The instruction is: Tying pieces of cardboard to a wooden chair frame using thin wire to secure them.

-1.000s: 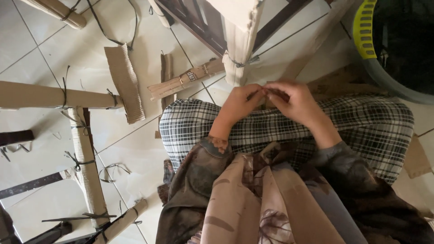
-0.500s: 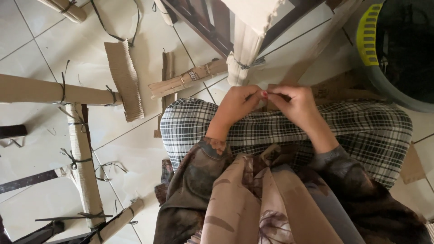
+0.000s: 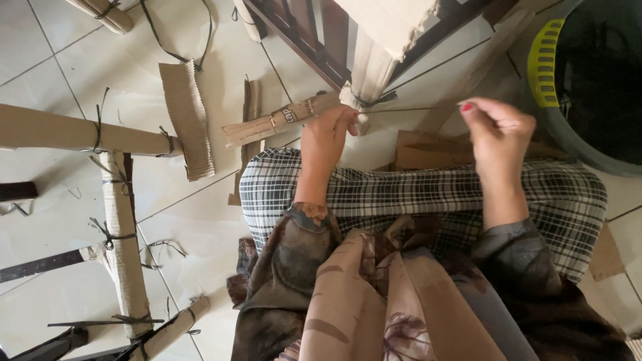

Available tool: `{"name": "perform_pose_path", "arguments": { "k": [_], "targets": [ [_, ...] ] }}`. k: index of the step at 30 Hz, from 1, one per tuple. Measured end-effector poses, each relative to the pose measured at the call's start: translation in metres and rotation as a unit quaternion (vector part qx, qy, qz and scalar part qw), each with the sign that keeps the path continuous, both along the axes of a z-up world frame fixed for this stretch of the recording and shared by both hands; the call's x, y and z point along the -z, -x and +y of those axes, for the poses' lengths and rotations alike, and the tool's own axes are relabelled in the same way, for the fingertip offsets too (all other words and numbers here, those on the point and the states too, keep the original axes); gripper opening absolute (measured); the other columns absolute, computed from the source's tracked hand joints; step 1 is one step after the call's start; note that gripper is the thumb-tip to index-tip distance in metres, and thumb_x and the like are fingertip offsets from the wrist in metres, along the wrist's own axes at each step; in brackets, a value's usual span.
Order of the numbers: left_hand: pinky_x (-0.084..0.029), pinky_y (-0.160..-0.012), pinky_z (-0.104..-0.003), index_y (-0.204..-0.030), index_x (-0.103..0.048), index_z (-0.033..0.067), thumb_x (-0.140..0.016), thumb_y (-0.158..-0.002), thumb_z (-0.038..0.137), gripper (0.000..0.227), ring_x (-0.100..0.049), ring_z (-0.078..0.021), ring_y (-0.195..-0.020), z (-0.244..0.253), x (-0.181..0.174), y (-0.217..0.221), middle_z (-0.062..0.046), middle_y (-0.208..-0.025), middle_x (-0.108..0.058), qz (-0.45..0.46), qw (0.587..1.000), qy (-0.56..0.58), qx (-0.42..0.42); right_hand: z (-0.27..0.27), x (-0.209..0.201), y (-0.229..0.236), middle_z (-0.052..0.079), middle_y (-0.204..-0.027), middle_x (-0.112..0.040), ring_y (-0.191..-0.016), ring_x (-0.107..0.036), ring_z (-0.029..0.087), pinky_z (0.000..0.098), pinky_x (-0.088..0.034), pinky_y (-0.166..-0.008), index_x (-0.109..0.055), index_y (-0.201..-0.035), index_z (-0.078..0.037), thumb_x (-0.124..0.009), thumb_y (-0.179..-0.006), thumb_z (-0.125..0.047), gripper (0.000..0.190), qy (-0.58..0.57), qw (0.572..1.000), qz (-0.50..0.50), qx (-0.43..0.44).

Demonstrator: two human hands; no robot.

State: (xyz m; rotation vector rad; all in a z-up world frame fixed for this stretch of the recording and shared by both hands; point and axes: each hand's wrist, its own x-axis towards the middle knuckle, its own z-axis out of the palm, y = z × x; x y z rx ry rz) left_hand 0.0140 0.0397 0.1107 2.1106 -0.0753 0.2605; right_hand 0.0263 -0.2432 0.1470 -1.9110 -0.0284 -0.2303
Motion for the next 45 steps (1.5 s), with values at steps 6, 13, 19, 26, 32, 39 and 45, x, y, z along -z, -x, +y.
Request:
{"name": "perform_pose_path", "arguments": {
  "k": [6, 13, 19, 26, 32, 39, 45],
  "targets": [
    [-0.029, -0.037, -0.025, -0.087, -0.075, 0.0122, -0.051, -0.101, 0.012, 0.028, -0.039, -0.0052, -0.040, 0.013, 0.004, -0.003, 0.006, -0.061, -0.068, 0.029, 0.994, 0.014, -0.101, -0.037, 0.005, -0.018, -0.002, -0.071, -0.063, -0.060, -0.052, 0.005, 0.0242, -0.048, -0.058, -0.078, -0.117, -0.009, -0.075, -0.104, -0.006, 0.014, -0.128, 0.984, 0.022, 0.118],
    [-0.047, -0.051, -0.028, -0.088, -0.072, 0.0112, -0.052, -0.103, 0.030, 0.032, -0.058, -0.0085, -0.054, 0.003, -0.006, -0.003, 0.005, -0.076, -0.076, 0.063, 0.990, 0.079, -0.099, -0.070, 0.011, -0.033, 0.001, -0.062, -0.044, -0.049, -0.038, 0.008, 0.0260, -0.028, -0.044, -0.072, -0.116, 0.002, -0.076, -0.110, -0.012, 0.016, -0.201, 0.974, -0.044, 0.095],
    [-0.047, -0.051, -0.027, -0.104, -0.073, 0.0125, -0.054, -0.101, 0.027, 0.025, -0.054, -0.0076, -0.052, 0.003, -0.001, -0.004, 0.004, -0.081, -0.078, 0.075, 0.989, 0.075, -0.102, -0.066, 0.003, -0.052, 0.001, -0.068, -0.049, -0.049, -0.043, 0.007, 0.0250, -0.031, -0.042, -0.074, -0.108, 0.001, -0.078, -0.107, -0.013, 0.015, -0.240, 0.959, -0.053, 0.138],
    [-0.058, -0.077, -0.032, -0.111, -0.069, 0.0125, -0.057, -0.100, 0.027, 0.022, -0.078, -0.0162, -0.090, 0.001, 0.001, -0.013, -0.002, -0.097, -0.080, 0.074, 0.983, 0.112, -0.128, -0.028, -0.017, -0.078, 0.001, -0.066, -0.055, -0.048, -0.043, 0.006, 0.0235, -0.030, -0.039, -0.078, -0.106, -0.003, -0.079, -0.105, -0.012, 0.009, -0.293, 0.947, -0.082, 0.102],
    [-0.060, -0.069, -0.029, -0.116, -0.066, 0.0061, -0.055, -0.102, 0.006, 0.017, -0.073, -0.0181, -0.082, -0.002, 0.013, -0.020, -0.009, -0.105, -0.076, -0.033, 0.989, 0.126, -0.073, 0.005, -0.024, -0.089, 0.000, -0.068, -0.055, -0.052, -0.049, 0.007, 0.0224, -0.036, -0.042, -0.074, -0.103, -0.004, -0.077, -0.106, -0.017, 0.014, -0.299, 0.947, -0.115, 0.034],
    [-0.059, -0.075, -0.032, -0.125, -0.064, 0.0147, -0.055, -0.102, 0.007, 0.026, -0.073, -0.0200, -0.095, -0.006, 0.010, -0.017, -0.006, -0.112, -0.072, -0.024, 0.990, 0.131, -0.049, 0.020, -0.025, -0.100, -0.006, -0.060, -0.028, -0.047, -0.027, 0.006, 0.0258, -0.018, -0.042, -0.063, -0.088, -0.010, -0.073, -0.107, -0.023, 0.025, -0.331, 0.938, -0.103, 0.010],
    [-0.060, -0.078, -0.033, -0.125, -0.065, 0.0175, -0.055, -0.100, 0.008, 0.029, -0.072, -0.0189, -0.096, -0.009, 0.006, -0.016, -0.005, -0.111, -0.070, -0.001, 0.988, 0.144, -0.049, 0.020, -0.025, -0.105, -0.007, -0.064, -0.034, -0.048, -0.029, 0.005, 0.0256, -0.020, -0.043, -0.067, -0.093, -0.011, -0.069, -0.106, -0.022, 0.017, -0.354, 0.932, -0.064, 0.034]
  ]
}}
